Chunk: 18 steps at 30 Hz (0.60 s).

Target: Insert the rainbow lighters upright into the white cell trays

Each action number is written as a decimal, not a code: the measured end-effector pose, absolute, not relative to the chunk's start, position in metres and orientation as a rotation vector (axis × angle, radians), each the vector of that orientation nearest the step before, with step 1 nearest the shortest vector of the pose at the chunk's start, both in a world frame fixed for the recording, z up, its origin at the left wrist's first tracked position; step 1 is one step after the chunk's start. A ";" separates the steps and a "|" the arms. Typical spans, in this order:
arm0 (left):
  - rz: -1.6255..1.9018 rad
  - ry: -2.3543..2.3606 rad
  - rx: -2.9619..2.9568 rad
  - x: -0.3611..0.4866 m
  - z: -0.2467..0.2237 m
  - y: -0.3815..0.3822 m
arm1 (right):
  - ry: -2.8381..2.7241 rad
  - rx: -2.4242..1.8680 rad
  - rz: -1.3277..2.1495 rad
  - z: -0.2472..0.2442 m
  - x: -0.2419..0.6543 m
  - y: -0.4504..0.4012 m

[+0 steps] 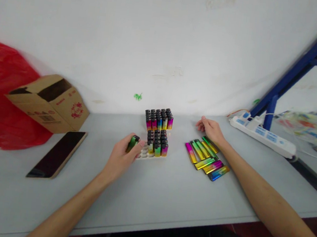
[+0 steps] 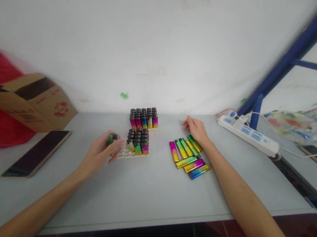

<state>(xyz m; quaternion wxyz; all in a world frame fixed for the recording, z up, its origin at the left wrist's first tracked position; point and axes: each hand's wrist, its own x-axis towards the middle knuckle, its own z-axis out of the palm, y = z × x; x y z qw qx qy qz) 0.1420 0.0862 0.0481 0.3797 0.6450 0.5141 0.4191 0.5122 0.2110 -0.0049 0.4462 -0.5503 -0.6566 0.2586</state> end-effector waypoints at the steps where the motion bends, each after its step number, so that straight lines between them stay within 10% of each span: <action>1: 1.080 1.272 1.620 0.143 0.049 0.086 | -1.632 -1.365 0.642 -0.005 0.512 0.211; 18: 1.253 1.199 1.767 0.144 0.057 0.088 | -1.741 -1.378 0.605 -0.003 0.509 0.209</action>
